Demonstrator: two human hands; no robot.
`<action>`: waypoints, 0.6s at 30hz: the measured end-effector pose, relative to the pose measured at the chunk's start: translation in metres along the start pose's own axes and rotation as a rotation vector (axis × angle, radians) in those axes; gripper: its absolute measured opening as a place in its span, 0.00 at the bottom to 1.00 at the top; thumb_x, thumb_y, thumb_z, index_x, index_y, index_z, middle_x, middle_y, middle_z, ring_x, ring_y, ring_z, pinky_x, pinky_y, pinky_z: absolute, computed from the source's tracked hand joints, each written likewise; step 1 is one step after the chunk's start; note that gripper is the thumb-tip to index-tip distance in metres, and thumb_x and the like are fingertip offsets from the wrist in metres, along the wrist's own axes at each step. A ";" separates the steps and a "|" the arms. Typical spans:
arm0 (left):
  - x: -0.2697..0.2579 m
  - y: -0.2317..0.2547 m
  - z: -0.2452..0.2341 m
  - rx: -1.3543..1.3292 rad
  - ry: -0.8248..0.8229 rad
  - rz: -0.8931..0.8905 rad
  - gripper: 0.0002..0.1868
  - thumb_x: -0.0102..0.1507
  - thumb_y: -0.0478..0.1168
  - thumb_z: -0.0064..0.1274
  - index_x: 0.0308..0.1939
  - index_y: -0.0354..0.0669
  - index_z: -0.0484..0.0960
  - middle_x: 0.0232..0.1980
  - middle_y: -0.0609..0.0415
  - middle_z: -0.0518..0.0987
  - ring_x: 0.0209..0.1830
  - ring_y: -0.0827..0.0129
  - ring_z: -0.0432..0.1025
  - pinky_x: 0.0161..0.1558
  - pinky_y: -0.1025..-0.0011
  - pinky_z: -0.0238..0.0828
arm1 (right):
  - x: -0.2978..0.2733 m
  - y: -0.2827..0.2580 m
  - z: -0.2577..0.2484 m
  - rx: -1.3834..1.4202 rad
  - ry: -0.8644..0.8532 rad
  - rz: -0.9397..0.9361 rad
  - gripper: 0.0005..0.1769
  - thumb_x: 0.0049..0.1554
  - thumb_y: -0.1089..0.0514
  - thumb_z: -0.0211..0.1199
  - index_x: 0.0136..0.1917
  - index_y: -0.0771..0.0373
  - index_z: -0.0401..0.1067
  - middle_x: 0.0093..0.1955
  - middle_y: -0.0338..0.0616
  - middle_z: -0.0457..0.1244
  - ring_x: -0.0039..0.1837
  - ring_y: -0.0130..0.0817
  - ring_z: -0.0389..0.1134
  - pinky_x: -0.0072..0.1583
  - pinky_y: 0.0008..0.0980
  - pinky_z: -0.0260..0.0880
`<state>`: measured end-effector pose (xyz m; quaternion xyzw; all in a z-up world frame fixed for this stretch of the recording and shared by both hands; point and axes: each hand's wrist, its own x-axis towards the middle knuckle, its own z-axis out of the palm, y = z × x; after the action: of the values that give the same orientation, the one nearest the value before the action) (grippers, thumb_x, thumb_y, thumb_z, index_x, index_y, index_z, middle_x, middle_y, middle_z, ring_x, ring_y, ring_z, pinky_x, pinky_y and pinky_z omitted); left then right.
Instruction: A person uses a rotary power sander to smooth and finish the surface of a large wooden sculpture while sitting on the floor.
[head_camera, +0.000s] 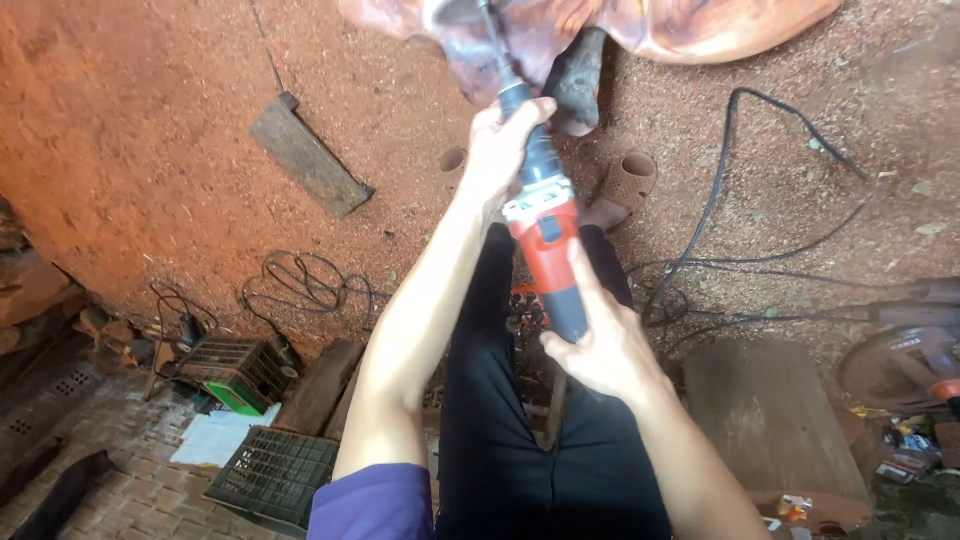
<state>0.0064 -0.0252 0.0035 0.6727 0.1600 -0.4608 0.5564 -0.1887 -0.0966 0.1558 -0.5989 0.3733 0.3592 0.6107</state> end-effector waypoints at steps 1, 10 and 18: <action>0.001 0.005 -0.002 0.002 0.001 0.002 0.16 0.55 0.43 0.62 0.39 0.35 0.81 0.31 0.51 0.78 0.23 0.71 0.70 0.25 0.72 0.74 | 0.002 -0.006 -0.001 0.001 0.000 -0.003 0.66 0.43 0.61 0.70 0.84 0.45 0.34 0.71 0.58 0.61 0.39 0.45 0.76 0.38 0.38 0.82; 0.012 0.023 -0.056 0.160 -0.049 -0.047 0.22 0.55 0.44 0.60 0.49 0.33 0.82 0.36 0.49 0.80 0.29 0.68 0.74 0.31 0.67 0.78 | 0.018 -0.036 0.048 -0.009 -0.034 -0.017 0.66 0.45 0.56 0.70 0.85 0.44 0.31 0.67 0.62 0.64 0.52 0.55 0.75 0.47 0.48 0.82; -0.003 0.049 -0.047 0.088 0.042 -0.135 0.18 0.51 0.44 0.69 0.41 0.40 0.88 0.29 0.52 0.78 0.31 0.70 0.72 0.34 0.73 0.68 | 0.013 -0.071 0.071 0.178 0.002 0.137 0.61 0.46 0.53 0.73 0.84 0.41 0.41 0.69 0.69 0.60 0.65 0.70 0.67 0.58 0.62 0.75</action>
<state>0.0611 0.0020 0.0336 0.6935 0.1965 -0.4897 0.4905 -0.1177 -0.0272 0.1772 -0.5155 0.4443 0.3650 0.6353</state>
